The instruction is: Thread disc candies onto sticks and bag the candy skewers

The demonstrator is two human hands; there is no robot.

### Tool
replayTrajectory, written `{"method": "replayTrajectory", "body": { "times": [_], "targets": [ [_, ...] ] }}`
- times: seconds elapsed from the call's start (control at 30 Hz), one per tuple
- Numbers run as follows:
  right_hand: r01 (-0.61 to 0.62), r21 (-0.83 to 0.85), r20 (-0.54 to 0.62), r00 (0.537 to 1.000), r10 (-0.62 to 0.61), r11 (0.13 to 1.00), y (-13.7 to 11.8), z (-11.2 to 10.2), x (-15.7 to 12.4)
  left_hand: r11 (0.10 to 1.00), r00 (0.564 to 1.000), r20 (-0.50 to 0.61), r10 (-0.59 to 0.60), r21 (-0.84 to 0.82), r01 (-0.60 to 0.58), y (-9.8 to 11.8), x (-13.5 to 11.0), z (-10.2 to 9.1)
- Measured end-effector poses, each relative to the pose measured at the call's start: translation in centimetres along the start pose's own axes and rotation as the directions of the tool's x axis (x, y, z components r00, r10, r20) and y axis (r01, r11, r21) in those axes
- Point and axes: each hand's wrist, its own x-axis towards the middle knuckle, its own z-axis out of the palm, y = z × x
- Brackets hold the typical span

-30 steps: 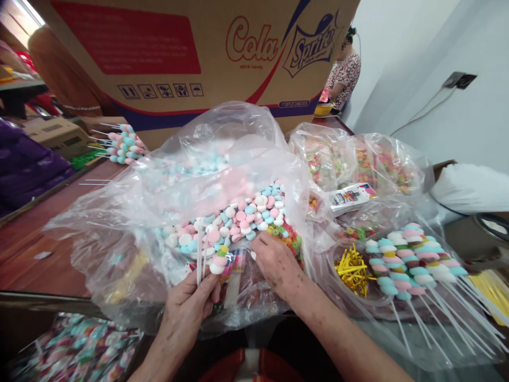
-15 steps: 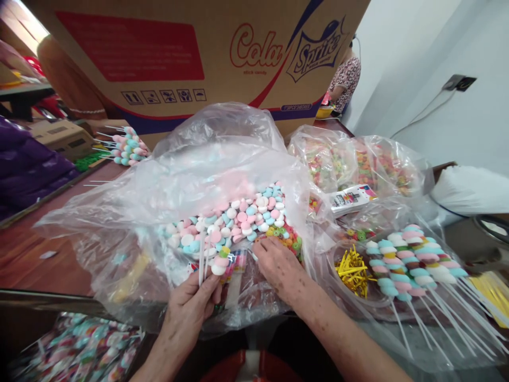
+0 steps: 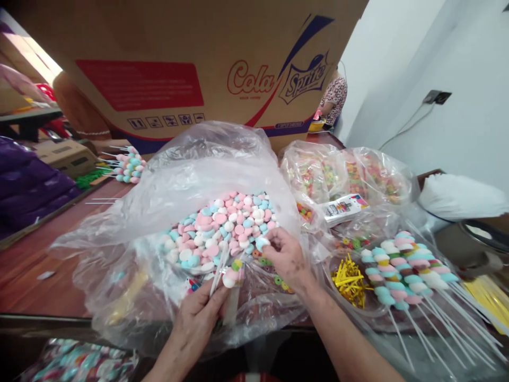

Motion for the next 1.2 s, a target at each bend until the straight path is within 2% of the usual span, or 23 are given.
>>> {"method": "replayTrajectory", "body": {
  "times": [0.1,0.23,0.37,0.53,0.63,0.77,0.9,1.03,1.2],
  "targets": [
    [-0.088,0.219,0.001,0.996,0.09,0.972,-0.8,-0.1,0.8,0.997,0.998,0.055,0.013,0.079,-0.018,0.9,0.4,0.2],
    [-0.144,0.406,0.013,0.988,0.152,0.902,-1.5,0.4,1.2,0.982,0.997,0.076,0.028,0.183,-0.042,1.3,1.0,0.5],
    [-0.158,0.489,0.022,0.985,0.168,0.858,-1.5,0.8,1.2,0.971,0.997,0.075,0.024,0.235,-0.041,1.1,1.4,0.6],
    [-0.137,0.499,0.036,0.99,0.138,0.856,-1.2,0.8,0.9,0.969,0.998,0.066,0.003,0.246,-0.019,1.3,1.3,0.5],
    [-0.086,0.425,0.04,0.996,0.076,0.901,-0.9,0.7,0.6,0.972,0.997,0.073,0.002,0.234,-0.019,1.3,1.2,0.4],
    [0.095,0.109,0.031,0.995,-0.099,0.989,-0.3,0.5,0.0,0.979,0.999,0.041,0.017,0.203,-0.025,0.9,1.0,0.6],
    [0.218,-0.132,0.001,0.976,-0.22,0.967,0.1,0.4,-0.4,0.983,1.0,0.007,0.028,0.179,-0.029,0.6,0.9,1.0],
    [0.314,-0.215,-0.005,0.947,-0.323,0.925,0.3,0.5,-0.5,0.987,0.998,-0.024,0.06,0.15,-0.056,0.3,1.0,1.4],
    [0.35,-0.183,-0.022,0.933,-0.36,0.919,0.3,0.9,-0.8,0.997,0.998,-0.049,0.043,0.06,-0.04,0.1,1.0,2.2]
  ]
}}
